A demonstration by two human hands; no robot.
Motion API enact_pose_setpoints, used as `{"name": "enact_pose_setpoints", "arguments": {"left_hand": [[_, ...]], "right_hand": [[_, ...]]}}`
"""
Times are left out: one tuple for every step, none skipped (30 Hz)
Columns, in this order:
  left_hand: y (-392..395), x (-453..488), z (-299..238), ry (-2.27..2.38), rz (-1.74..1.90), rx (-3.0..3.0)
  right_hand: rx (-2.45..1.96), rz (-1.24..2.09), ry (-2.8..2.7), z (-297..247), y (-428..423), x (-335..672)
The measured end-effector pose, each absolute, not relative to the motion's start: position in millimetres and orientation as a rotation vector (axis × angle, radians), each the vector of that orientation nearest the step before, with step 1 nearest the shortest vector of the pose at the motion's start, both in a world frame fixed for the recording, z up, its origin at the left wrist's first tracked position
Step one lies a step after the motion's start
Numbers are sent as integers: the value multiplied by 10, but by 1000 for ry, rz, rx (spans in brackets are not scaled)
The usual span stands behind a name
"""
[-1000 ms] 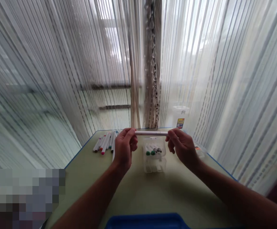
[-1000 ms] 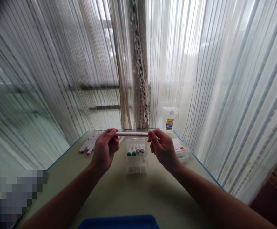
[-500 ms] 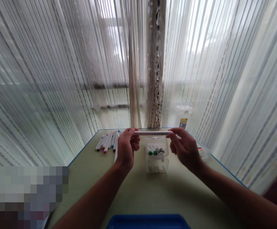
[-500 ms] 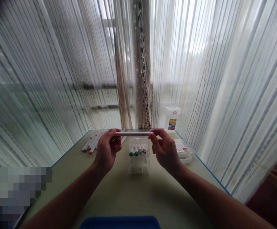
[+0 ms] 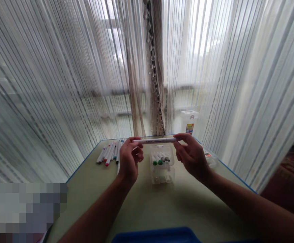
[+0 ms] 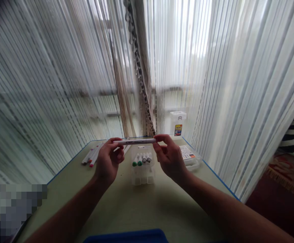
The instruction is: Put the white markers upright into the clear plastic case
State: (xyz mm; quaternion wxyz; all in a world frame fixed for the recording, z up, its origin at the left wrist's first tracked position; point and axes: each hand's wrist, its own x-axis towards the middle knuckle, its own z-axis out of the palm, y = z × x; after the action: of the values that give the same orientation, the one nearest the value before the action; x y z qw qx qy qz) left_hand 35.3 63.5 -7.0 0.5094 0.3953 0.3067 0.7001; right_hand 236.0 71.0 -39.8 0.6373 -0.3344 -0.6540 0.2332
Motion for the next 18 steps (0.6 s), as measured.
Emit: {"name": "enact_pose_setpoints", "arguments": {"left_hand": [[633,350,-71,728,1682,950],[631,348,-71,719,1679,948],[629,345,-72,711,1677,946],[626,343,-74,703,1675,943],[624,341,-74,695,1672,940],[621,338,-75,687,1668,937],[619,335,-74,677,1665,933],[618,332,-73,668,1663,929],[617,328,-70,659,1659,924],[616,324,-67,652,1655,919],[616,321,-62,647,1653,913],[615,318,-58,644,1651,909],[613,317,-54,643,1649,906],[610,317,-50,645,1647,904],[606,318,-48,645,1645,902],[601,322,-47,645,1643,901],[597,325,-48,645,1641,901],[592,330,-49,645,1638,902]], "right_hand": [[-762,533,-1494,-399,710,2361],[-762,534,-1495,-400,710,2363],[-764,534,-1495,-400,709,2365],[-767,533,-1495,-400,708,2366],[-773,533,-1496,-399,706,2368],[-778,534,-1495,-397,703,2369],[-785,534,-1496,-394,700,2369],[-792,534,-1497,-391,697,2369],[-798,531,-1497,-388,694,2367],[-804,529,-1499,-386,691,2366],[-809,526,-1500,-385,690,2365],[-813,523,-1502,-385,689,2364],[-816,521,-1503,-388,690,2365],[-819,521,-1504,-391,691,2367],[-822,523,-1505,-396,694,2370],[-825,524,-1506,-401,696,2374],[-828,524,-1505,-406,699,2378],[-831,524,-1505,-409,702,2381]]}}
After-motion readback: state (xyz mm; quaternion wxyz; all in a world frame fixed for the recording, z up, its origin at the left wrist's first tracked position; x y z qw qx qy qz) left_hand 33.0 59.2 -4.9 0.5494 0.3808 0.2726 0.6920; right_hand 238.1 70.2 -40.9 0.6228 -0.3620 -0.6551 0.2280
